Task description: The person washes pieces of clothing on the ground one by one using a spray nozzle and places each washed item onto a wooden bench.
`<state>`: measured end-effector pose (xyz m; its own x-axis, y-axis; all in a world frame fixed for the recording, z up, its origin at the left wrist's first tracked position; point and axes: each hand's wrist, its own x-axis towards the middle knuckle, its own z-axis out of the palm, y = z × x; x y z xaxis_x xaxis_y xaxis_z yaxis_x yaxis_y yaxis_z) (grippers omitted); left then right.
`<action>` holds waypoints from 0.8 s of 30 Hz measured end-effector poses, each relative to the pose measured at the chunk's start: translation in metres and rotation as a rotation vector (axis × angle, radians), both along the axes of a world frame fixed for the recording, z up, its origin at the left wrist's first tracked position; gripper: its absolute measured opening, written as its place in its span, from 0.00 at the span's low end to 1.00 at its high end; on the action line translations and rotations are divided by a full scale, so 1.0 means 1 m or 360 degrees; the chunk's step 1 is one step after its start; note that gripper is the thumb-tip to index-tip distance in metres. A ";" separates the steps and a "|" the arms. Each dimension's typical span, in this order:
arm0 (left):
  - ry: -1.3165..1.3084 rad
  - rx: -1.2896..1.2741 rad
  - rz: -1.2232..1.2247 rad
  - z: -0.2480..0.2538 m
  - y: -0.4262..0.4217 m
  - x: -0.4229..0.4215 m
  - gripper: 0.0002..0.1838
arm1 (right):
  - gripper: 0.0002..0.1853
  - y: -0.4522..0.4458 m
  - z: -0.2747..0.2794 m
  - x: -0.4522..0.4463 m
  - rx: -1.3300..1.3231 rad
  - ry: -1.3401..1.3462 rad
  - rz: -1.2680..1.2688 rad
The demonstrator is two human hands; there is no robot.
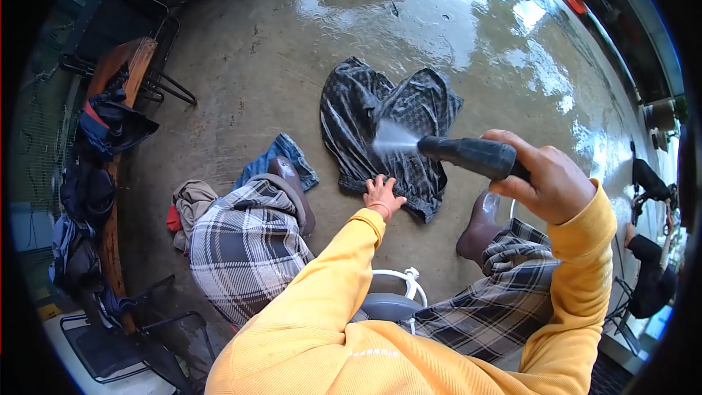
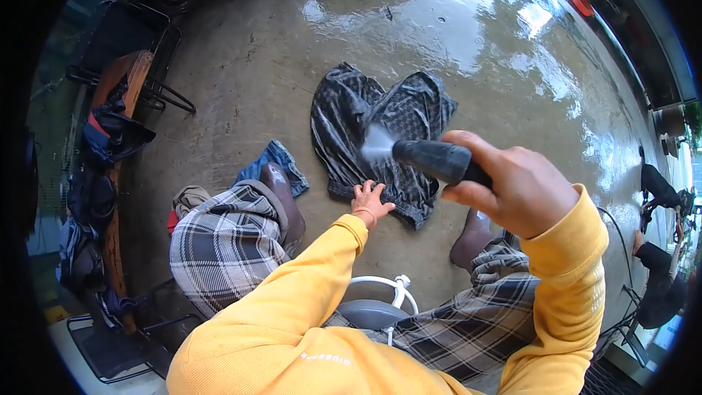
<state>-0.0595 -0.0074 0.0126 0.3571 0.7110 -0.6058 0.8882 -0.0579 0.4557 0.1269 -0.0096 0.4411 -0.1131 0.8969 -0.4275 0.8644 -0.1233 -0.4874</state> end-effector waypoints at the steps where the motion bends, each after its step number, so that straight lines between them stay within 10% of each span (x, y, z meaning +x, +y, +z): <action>1: -0.0002 -0.0042 -0.0009 0.000 -0.003 0.003 0.37 | 0.31 -0.001 0.001 -0.007 0.0009 0.0057 0.0049; 5: -0.0061 -0.0149 -0.0144 -0.001 -0.014 0.011 0.39 | 0.31 -0.007 -0.006 -0.022 0.0475 0.0117 0.0175; 15: -0.0006 -0.0294 -0.0329 -0.002 -0.037 0.020 0.48 | 0.30 -0.002 -0.011 -0.041 -0.0234 -0.0101 0.0342; 19: -0.0033 -0.0266 -0.0430 0.000 -0.032 0.015 0.49 | 0.28 0.003 -0.017 -0.044 0.0080 0.0001 0.0352; 24: -0.0682 0.0234 0.0128 -0.023 -0.038 -0.001 0.25 | 0.29 0.003 -0.021 -0.042 0.0469 0.0008 0.0261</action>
